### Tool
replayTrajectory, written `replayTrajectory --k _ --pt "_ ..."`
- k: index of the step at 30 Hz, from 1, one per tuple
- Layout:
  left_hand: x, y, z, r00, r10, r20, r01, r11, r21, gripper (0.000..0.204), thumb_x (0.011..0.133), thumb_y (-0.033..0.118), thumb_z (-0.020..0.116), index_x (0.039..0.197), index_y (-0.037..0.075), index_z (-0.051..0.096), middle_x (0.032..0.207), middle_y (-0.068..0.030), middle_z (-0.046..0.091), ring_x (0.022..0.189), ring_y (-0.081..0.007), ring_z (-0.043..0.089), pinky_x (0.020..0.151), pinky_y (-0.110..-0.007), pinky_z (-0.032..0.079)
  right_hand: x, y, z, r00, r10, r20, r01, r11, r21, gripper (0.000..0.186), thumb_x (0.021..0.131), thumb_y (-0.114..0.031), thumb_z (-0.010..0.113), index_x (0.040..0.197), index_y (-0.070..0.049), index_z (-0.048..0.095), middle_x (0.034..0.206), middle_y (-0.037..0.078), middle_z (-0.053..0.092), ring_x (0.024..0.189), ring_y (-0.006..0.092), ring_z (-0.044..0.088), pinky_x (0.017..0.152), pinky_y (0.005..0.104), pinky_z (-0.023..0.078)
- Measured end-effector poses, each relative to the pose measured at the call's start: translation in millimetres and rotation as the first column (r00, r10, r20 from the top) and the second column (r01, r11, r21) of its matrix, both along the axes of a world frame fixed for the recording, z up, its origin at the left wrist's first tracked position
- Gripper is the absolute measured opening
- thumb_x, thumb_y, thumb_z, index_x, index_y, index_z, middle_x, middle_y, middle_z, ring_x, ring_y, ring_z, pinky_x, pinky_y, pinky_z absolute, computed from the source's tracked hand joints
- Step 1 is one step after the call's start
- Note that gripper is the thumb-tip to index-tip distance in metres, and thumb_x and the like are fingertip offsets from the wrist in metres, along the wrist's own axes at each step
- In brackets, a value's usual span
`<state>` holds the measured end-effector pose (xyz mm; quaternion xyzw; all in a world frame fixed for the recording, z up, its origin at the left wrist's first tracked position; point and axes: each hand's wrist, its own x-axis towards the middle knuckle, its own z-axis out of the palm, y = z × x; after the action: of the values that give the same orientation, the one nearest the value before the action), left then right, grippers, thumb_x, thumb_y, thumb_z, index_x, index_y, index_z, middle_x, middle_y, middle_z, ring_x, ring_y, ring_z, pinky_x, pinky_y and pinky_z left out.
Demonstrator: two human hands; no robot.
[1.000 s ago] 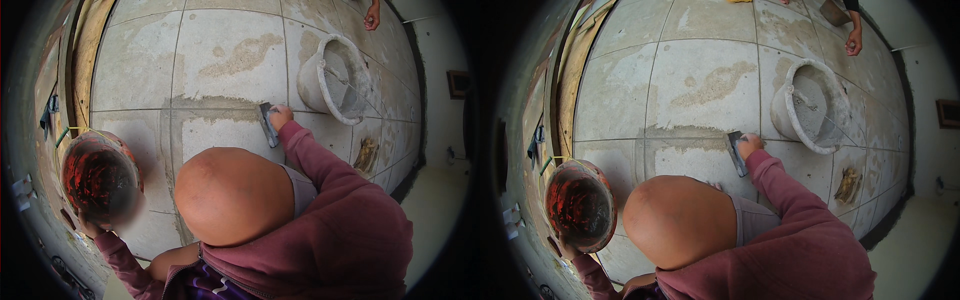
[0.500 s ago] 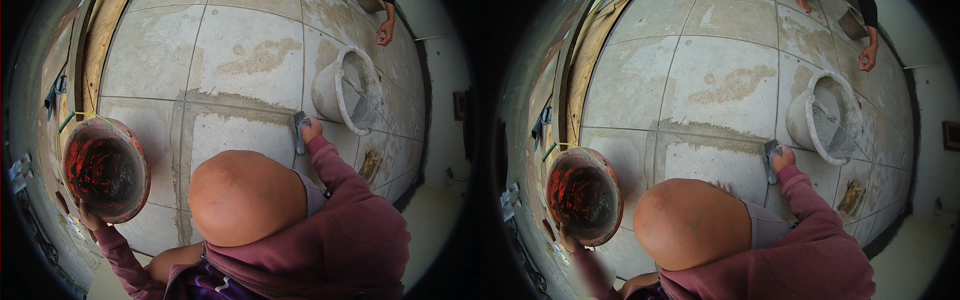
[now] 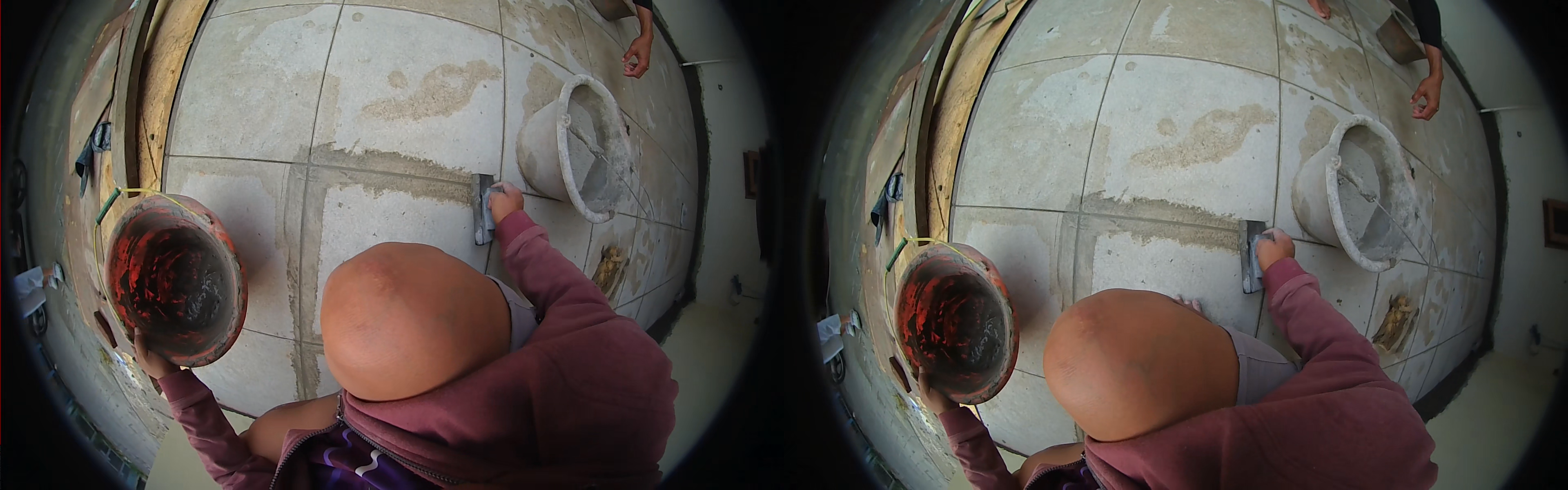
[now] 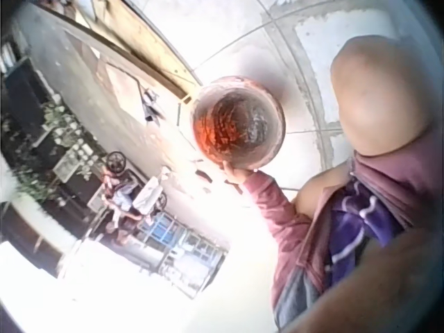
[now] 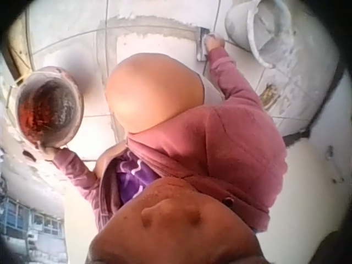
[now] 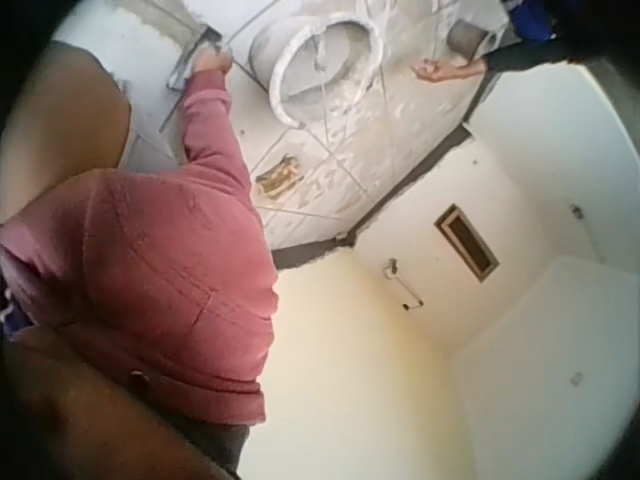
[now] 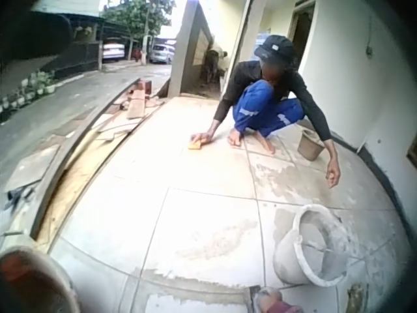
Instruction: Apply grout to the seams between floor tiles using a trowel and cleaning up excess with a cloth.
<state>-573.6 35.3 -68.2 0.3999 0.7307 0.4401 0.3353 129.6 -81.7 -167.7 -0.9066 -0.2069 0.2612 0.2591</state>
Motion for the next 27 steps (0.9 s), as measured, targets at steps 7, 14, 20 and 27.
replayTrajectory --k 7,14,20,27 --pt "10.9 7.4 -10.6 0.689 -0.155 -0.708 0.089 0.988 -0.129 0.030 0.086 0.017 0.044 0.111 0.005 0.057 0.102 -0.0133 0.059 0.089 -0.0227 0.059 0.078 -0.031 0.047 -108.0 117.4 -41.6 0.960 0.275 -0.056 -0.278 0.960 -0.036 0.029 0.066 -0.013 0.050 0.089 0.001 0.061 0.092 0.024 0.059 0.094 0.0376 0.055 0.082 0.0388 0.044" --pt "32.0 0.5 -9.2 0.995 0.097 -0.001 -0.096 0.985 0.146 0.025 0.085 0.014 0.048 0.102 0.002 0.061 0.091 -0.0144 0.062 0.084 -0.0204 0.060 0.073 -0.031 0.048 -235.4 210.9 -44.3 0.550 0.759 -0.349 -0.781 0.616 0.108 0.022 0.061 -0.015 0.050 0.074 -0.003 0.064 0.057 0.016 0.058 0.066 0.0279 0.059 0.058 0.0337 0.045" --pt "84.2 10.1 26.2 0.959 0.128 0.254 -0.173 0.971 0.167 0.024 0.081 0.008 0.055 0.102 -0.004 0.056 0.093 -0.0057 0.060 0.080 -0.0122 0.057 0.073 -0.024 0.044 -281.1 191.3 36.0 0.192 0.913 -0.360 -0.602 0.399 0.691 0.046 0.059 -0.007 0.050 0.104 -0.001 0.055 0.081 0.010 0.058 0.070 0.0180 0.055 0.070 0.0275 0.045" --pt "85.0 22.5 22.6 0.890 0.214 0.403 -0.315 0.927 0.204 0.022 0.076 0.003 0.060 0.097 -0.004 0.059 0.086 -0.0032 0.062 0.076 -0.0104 0.056 0.070 -0.022 0.044 -329.2 173.9 57.0 -0.091 0.884 0.459 -0.785 -0.347 0.513 0.054 0.059 -0.006 0.055 0.113 -0.006 0.053 0.104 0.014 0.056 0.091 0.0317 0.049 0.083 0.0373 0.042"
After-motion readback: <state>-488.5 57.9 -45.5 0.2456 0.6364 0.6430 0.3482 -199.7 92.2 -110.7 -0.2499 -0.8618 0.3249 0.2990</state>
